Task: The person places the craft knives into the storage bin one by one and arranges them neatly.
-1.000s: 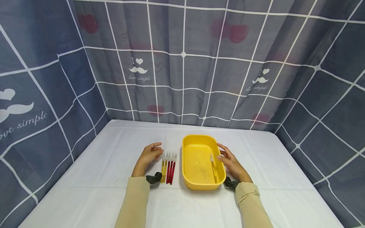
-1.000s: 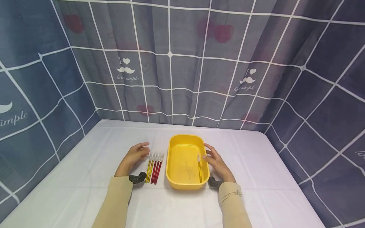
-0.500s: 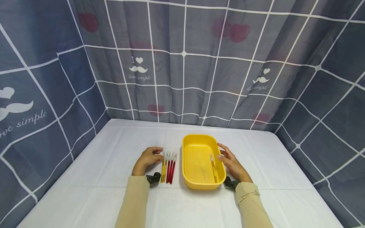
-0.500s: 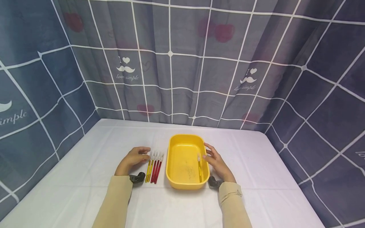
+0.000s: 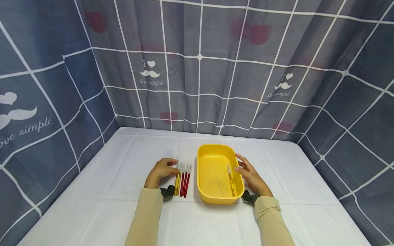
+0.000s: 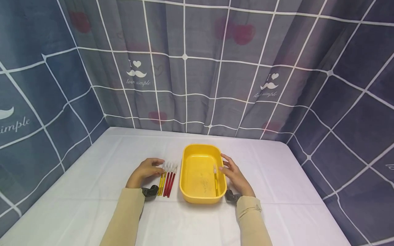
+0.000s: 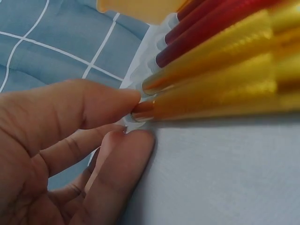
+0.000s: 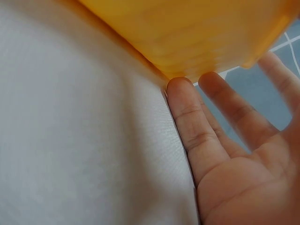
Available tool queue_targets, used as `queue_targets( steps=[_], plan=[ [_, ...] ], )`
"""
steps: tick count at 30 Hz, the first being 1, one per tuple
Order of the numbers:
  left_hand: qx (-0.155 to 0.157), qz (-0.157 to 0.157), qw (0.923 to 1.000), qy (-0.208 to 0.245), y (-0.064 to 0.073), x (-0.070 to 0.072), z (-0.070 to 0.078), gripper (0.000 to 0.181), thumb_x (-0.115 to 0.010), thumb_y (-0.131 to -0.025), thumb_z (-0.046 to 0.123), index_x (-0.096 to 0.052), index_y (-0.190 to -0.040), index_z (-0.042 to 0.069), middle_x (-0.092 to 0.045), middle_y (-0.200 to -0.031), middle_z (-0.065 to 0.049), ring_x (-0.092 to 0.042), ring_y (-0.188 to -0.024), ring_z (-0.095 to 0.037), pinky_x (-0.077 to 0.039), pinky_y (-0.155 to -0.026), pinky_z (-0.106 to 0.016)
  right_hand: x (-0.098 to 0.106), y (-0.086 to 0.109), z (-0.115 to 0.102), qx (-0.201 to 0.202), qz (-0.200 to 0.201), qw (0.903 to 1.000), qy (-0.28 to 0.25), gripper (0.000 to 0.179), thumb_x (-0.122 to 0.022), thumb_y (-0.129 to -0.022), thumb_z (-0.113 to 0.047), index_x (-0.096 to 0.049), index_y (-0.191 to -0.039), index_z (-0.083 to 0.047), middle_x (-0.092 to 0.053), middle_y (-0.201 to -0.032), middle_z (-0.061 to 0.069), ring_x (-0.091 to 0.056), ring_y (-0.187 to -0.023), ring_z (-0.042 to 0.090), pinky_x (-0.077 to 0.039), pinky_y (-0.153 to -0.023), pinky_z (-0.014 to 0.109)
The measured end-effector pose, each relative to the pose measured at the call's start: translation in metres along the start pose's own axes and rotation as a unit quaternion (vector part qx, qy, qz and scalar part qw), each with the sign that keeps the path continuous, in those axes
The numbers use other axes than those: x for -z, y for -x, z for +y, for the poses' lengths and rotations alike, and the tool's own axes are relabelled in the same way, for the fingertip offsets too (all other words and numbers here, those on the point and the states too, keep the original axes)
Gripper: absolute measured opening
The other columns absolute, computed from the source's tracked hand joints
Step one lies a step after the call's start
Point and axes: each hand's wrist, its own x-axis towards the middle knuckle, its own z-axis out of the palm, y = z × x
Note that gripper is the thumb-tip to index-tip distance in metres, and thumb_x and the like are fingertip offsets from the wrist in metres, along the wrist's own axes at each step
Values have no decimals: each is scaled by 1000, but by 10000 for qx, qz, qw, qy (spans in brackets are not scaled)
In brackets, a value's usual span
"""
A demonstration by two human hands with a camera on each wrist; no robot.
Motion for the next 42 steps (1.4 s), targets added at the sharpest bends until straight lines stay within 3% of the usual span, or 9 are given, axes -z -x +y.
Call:
queue_targets(
  steps=[10, 18, 26, 34, 42],
  plan=[
    [-1, -265, 9980, 576, -1, 3, -3, 49, -73, -96, -8, -59, -143, -13, -59, -137, -31, -73, -92, -25, -67, -78, -32, -1, 1, -1, 24, 2, 10000, 38, 70, -57, -109, -12, -25, -172, -11, -41, -161, 32, -52, -135, 27, -50, -105, 24],
    [-25, -369, 9966, 730, 3, 10, 0, 50, -70, -99, -5, -56, -147, -10, -66, -123, -23, -71, -88, -20, -66, -73, -29, -1, 1, 0, 1, 15, 10000, 2, 71, -58, -108, -13, -26, -171, -11, -40, -161, 31, -52, -134, 26, -50, -104, 21],
    [47, -312, 9963, 804, 4, 13, -2, 52, -67, -104, 0, -51, -154, -5, -65, -130, -28, -71, -77, -17, -66, -66, -29, -1, 1, -1, 33, -4, 10000, -86, 71, -58, -108, -12, -26, -171, -10, -40, -160, 33, -53, -133, 27, -51, -103, 21],
    [-169, -287, 9937, 1071, 1, 14, -4, 56, -65, -106, 1, -46, -158, -4, -65, -125, -27, -70, -81, -18, -67, -70, -33, -1, 1, -1, 60, -8, 10000, -57, 70, -58, -109, -13, -26, -171, -10, -41, -160, 32, -54, -132, 24, -50, -103, 22],
    [-507, -487, 9834, 1670, -3, 11, -1, 60, -62, -109, 4, -38, -163, -4, -65, -123, -25, -69, -89, -19, -68, -79, -35, 0, 1, -1, 30, -14, 10000, 14, 71, -59, -109, -15, -25, -172, -11, -41, -161, 31, -52, -136, 29, -49, -106, 24]
  ],
)
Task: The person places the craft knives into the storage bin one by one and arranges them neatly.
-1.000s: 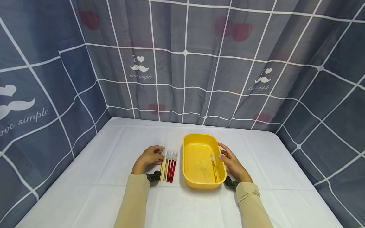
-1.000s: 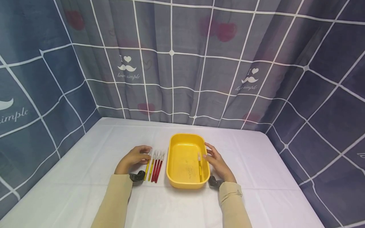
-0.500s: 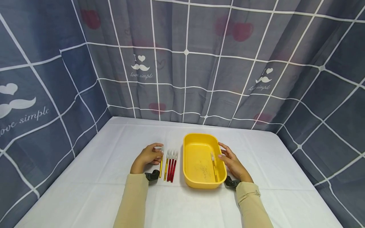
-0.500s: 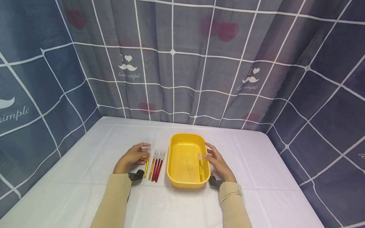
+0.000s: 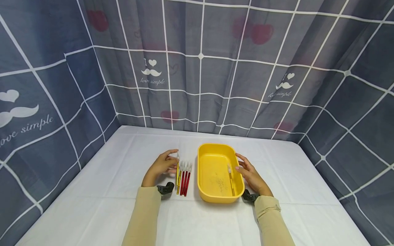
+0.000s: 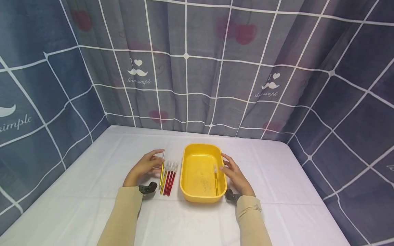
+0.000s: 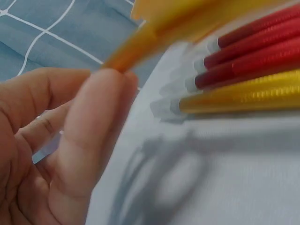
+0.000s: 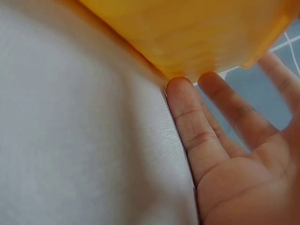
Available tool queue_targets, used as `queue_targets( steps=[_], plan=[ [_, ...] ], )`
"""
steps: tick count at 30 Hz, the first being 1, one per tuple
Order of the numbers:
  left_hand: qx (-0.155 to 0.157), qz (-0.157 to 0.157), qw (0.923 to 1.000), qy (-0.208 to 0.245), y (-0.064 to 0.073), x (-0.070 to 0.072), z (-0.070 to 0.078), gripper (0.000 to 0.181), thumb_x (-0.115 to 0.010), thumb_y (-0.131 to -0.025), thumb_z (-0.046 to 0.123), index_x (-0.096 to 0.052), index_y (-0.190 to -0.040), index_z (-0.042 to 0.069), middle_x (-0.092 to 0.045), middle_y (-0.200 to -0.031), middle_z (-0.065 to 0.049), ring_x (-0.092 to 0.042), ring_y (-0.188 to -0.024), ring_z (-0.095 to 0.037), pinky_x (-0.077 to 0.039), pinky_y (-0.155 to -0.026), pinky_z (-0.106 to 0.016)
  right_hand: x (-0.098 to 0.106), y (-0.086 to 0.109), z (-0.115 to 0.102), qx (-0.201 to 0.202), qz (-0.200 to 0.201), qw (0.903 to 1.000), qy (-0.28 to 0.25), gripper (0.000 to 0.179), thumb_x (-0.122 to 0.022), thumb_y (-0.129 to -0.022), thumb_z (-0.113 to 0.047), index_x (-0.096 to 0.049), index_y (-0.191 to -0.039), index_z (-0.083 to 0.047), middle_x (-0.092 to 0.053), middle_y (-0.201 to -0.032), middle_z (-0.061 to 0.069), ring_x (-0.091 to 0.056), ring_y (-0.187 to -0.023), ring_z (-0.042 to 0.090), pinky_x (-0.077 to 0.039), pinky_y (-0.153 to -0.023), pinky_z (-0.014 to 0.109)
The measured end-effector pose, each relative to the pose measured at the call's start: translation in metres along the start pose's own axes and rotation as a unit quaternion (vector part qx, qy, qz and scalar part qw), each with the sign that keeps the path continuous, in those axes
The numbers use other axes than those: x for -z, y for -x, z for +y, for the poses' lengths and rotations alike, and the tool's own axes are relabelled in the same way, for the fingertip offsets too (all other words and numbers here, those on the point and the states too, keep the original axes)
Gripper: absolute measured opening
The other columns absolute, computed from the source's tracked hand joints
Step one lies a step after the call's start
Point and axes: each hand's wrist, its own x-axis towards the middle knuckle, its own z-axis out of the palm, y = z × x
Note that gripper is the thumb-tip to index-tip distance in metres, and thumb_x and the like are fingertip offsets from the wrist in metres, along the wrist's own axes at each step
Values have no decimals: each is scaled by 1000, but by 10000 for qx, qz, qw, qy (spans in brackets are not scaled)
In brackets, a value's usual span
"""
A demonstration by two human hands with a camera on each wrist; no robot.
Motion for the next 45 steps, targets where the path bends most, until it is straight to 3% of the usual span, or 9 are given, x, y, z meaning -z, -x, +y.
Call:
queue_targets(
  steps=[7, 13, 20, 33, 39, 45],
  plan=[
    [-96, -20, 9996, 274, -3, -6, 4, 61, -61, -110, 7, -36, -165, -3, -62, -133, -33, -69, -91, -19, -68, -82, -37, 0, 1, 0, 95, -29, 9999, -61, 71, -58, -109, -13, -25, -171, -8, -40, -161, 33, -52, -137, 33, -50, -104, 22],
    [-99, -38, 9993, 352, -3, -13, 11, 62, -64, -109, 11, -38, -165, 0, -60, -139, -35, -70, -93, -19, -67, -86, -41, -1, 1, 0, 46, -14, 10000, -2, 71, -58, -110, -14, -24, -172, -9, -41, -161, 32, -53, -135, 26, -49, -106, 23],
    [-182, -119, 9984, 524, -3, -23, 23, 61, -64, -109, 12, -41, -165, 3, -58, -141, -37, -69, -91, -16, -67, -82, -34, -1, 0, 1, 9, 16, 10000, -35, 71, -59, -109, -13, -26, -171, -10, -41, -161, 32, -53, -135, 27, -51, -104, 22],
    [-191, -153, 9963, 827, -5, -44, 34, 58, -61, -110, 11, -41, -164, 3, -61, -138, -33, -69, -92, -16, -67, -83, -32, -1, -1, -1, 22, -14, 10000, -14, 71, -58, -109, -14, -25, -172, -9, -42, -160, 32, -54, -132, 22, -48, -106, 24],
    [-205, -198, 9961, 835, -6, -53, 38, 58, -61, -110, 9, -40, -164, 1, -66, -129, -23, -68, -90, -17, -67, -82, -33, 0, 0, -2, 95, -50, 9999, -73, 70, -57, -110, -13, -25, -171, -8, -42, -158, 33, -54, -131, 23, -50, -104, 23],
    [-187, -246, 9964, 794, -5, -60, 41, 58, -61, -110, 6, -40, -164, 0, -65, -130, -24, -70, -90, -17, -67, -79, -31, 0, 0, -2, 100, -42, 9999, -115, 69, -56, -109, -12, -25, -171, -8, -42, -158, 34, -54, -130, 23, -50, -103, 22]
  ],
)
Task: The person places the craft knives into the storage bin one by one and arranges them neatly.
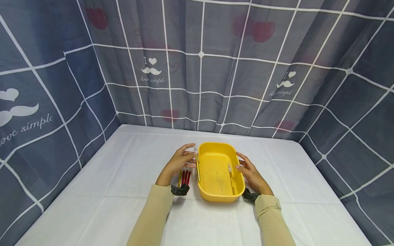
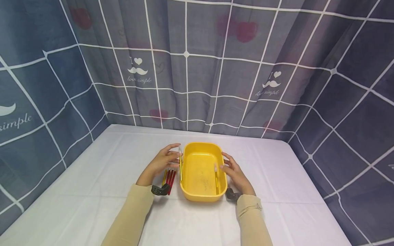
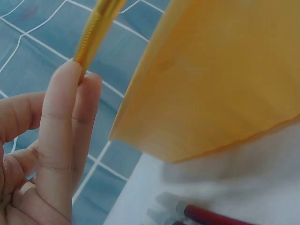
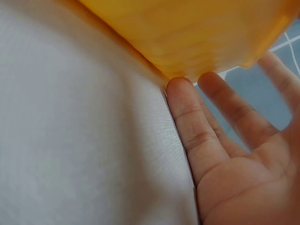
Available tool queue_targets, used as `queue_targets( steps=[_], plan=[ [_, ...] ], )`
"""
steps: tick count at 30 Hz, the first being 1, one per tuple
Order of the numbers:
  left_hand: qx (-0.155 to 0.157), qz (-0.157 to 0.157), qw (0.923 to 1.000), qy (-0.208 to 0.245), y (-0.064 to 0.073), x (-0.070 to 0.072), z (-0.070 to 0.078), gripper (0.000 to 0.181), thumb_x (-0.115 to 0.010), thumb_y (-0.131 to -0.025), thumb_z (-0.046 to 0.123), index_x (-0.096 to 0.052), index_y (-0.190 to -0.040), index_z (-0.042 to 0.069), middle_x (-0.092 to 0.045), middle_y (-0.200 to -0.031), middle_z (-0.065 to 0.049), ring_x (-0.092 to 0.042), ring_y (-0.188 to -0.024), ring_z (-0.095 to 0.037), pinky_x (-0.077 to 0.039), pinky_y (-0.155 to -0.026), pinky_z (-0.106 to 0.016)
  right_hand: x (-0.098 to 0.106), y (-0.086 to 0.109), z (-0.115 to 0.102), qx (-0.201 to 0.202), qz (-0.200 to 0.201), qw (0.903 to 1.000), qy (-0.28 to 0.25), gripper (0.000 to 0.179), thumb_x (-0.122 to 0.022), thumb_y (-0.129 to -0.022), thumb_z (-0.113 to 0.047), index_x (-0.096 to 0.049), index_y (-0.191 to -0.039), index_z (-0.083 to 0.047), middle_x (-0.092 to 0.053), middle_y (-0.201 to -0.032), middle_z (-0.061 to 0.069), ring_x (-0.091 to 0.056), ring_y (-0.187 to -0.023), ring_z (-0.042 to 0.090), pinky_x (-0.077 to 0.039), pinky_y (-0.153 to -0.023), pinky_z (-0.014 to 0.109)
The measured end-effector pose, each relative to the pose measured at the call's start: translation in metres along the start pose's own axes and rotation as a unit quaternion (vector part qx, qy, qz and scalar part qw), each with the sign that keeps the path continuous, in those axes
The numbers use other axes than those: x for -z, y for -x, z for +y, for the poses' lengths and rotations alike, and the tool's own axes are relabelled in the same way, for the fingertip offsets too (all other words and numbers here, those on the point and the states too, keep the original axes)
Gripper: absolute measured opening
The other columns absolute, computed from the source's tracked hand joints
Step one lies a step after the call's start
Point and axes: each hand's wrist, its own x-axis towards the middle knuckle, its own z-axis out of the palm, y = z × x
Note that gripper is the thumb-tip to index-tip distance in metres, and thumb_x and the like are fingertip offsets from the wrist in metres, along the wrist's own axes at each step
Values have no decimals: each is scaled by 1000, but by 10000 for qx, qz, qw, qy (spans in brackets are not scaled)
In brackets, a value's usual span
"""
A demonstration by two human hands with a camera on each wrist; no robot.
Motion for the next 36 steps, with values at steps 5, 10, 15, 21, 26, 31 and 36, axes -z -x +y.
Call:
queue_targets(
  steps=[5, 10, 15, 21, 26, 31, 36],
  plan=[
    [-14, -58, 10000, 11, 1, -8, 3, 57, -61, -110, 5, -41, -163, 1, -65, -127, -25, -70, -87, -16, -66, -78, -29, 0, 1, -1, 24, -4, 10000, 2, 70, -56, -109, -12, -25, -171, -8, -42, -159, 34, -54, -131, 24, -50, -103, 22],
    [-44, -92, 9999, -20, 3, -19, 10, 58, -63, -109, 3, -41, -163, 0, -66, -121, -23, -70, -83, -16, -66, -77, -28, 0, 2, -1, 20, 9, 10000, 40, 70, -56, -109, -12, -25, -171, -8, -40, -160, 35, -54, -132, 24, -51, -103, 23],
    [-128, -164, 9998, 1, 3, -31, 15, 60, -63, -108, 1, -39, -163, -3, -65, -107, -15, -71, -79, -14, -66, -74, -26, 1, 1, -1, -65, 20, 9999, 124, 70, -57, -109, -14, -25, -172, -10, -40, -162, 33, -53, -137, 29, -49, -108, 29],
    [-274, -274, 9992, 88, -1, -44, 22, 57, -63, -108, 0, -41, -161, -3, -64, -105, -14, -72, -78, -15, -66, -75, -28, 1, 0, -1, -63, -1, 9999, 126, 71, -57, -109, -15, -24, -172, -10, -40, -162, 33, -50, -141, 36, -48, -112, 35],
    [-237, -389, 9990, 23, -7, -56, 26, 58, -64, -107, 0, -43, -161, -1, -66, -109, -18, -73, -79, -16, -67, -75, -29, 1, 0, 0, -15, -19, 9999, 118, 71, -56, -110, -15, -24, -172, -9, -40, -162, 33, -50, -141, 37, -48, -111, 33],
    [-160, -492, 9986, 68, -12, -67, 27, 59, -65, -107, -2, -43, -162, 0, -67, -110, -18, -72, -77, -15, -66, -74, -27, 0, -1, 0, -83, 35, 9999, 117, 71, -58, -109, -16, -25, -172, -10, -42, -161, 32, -54, -135, 27, -48, -109, 31],
    [-128, -467, 9988, 54, -19, -78, 28, 58, -66, -106, -2, -45, -160, -1, -69, -113, -21, -72, -77, -16, -66, -74, -27, 0, -2, 0, -129, 60, 9998, 106, 71, -58, -109, -15, -25, -172, -10, -42, -161, 32, -55, -132, 23, -50, -107, 28]
  ],
)
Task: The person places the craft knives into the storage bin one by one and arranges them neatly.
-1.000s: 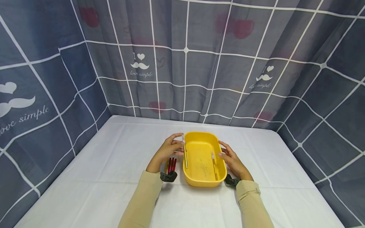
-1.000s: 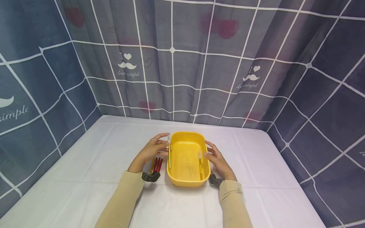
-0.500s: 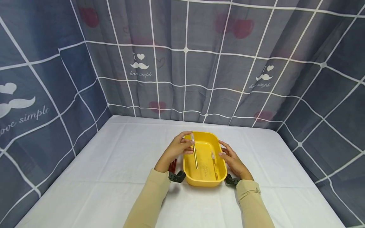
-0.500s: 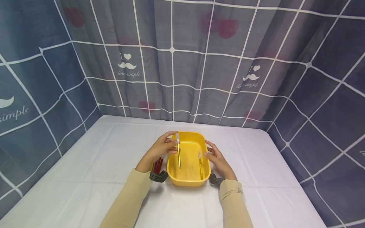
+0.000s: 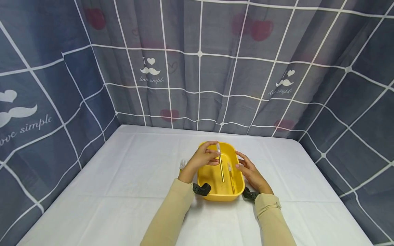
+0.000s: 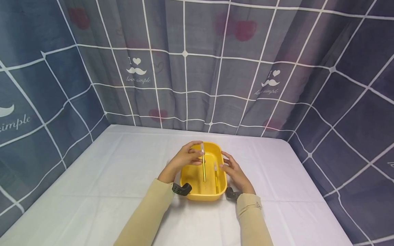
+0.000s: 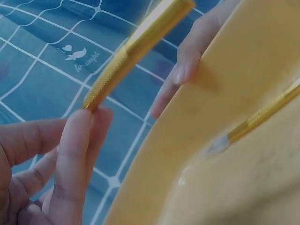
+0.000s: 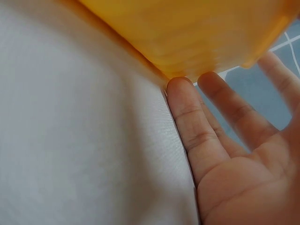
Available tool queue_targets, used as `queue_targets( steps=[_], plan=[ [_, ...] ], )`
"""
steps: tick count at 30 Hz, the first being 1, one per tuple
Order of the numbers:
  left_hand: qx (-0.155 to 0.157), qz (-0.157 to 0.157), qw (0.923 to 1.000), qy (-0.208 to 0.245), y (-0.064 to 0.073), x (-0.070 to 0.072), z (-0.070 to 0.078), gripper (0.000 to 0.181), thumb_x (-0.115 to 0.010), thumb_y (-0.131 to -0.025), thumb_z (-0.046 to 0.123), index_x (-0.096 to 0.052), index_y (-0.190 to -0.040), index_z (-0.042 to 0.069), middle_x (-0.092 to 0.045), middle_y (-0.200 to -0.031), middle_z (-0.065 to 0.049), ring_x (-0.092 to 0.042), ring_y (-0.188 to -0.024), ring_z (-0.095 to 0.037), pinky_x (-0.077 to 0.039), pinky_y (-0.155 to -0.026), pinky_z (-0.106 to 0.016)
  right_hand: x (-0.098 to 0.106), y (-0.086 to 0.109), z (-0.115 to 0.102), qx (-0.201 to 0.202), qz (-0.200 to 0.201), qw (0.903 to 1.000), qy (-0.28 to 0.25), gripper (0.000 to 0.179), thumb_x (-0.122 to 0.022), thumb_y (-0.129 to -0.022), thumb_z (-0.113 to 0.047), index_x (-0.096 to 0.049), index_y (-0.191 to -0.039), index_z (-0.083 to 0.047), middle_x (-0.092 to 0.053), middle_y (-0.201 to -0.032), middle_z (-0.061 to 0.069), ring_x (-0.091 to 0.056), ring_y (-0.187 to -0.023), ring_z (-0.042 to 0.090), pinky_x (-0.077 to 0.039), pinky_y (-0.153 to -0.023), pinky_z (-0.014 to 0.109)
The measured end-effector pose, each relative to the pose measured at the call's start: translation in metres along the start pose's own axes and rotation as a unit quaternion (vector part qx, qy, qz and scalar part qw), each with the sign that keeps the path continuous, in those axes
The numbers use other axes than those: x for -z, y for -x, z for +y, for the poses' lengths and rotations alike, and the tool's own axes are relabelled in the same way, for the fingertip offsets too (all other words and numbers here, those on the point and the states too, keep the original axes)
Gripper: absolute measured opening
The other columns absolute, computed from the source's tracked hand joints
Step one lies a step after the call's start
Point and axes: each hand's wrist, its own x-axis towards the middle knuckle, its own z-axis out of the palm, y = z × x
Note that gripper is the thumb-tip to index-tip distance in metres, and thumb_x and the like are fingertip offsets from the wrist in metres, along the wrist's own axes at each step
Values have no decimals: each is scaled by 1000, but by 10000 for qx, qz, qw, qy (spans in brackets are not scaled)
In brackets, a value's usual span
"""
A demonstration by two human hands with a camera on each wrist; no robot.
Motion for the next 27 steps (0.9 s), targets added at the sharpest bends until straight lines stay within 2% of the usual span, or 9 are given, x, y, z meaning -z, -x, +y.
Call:
queue_targets(
  steps=[7, 13, 16, 22, 27],
  plan=[
    [388, 253, 9989, -37, -12, -12, -4, 57, -68, -105, 1, -49, -159, 3, -72, -107, -18, -71, -68, -12, -65, -67, -23, 2, 0, 0, 68, -46, 10000, -11, 71, -56, -109, -14, -23, -172, -8, -40, -161, 34, -52, -138, 33, -50, -107, 29],
    [653, 445, 9966, -247, -20, -19, -8, 54, -71, -104, 4, -54, -156, 6, -75, -109, -19, -70, -62, -10, -62, -60, -20, 2, 1, 0, 91, -80, 9999, -18, 71, -56, -110, -14, -23, -172, -9, -40, -161, 34, -53, -135, 26, -50, -106, 28],
    [781, 449, 9953, -352, -25, -22, -8, 53, -71, -104, 5, -55, -155, 7, -76, -110, -20, -70, -62, -10, -61, -61, -20, 2, 1, 0, 96, -74, 9999, 5, 70, -55, -110, -15, -23, -172, -9, -41, -161, 34, -54, -133, 25, -50, -107, 29],
    [1061, 336, 9923, -540, -36, -25, -8, 54, -71, -106, 7, -54, -157, 7, -75, -109, -16, -73, -65, -12, -65, -72, -26, 1, 1, -1, 121, -71, 9999, 47, 69, -55, -111, -15, -23, -172, -8, -41, -161, 34, -56, -133, 23, -49, -111, 36],
    [1433, 199, 9881, -519, -42, -26, -11, 53, -69, -106, 4, -53, -156, 6, -76, -104, -18, -72, -64, -12, -63, -66, -21, 0, 1, -1, 108, -74, 9999, 40, 70, -55, -110, -15, -23, -172, -8, -40, -161, 35, -54, -137, 31, -49, -112, 37]
  ],
)
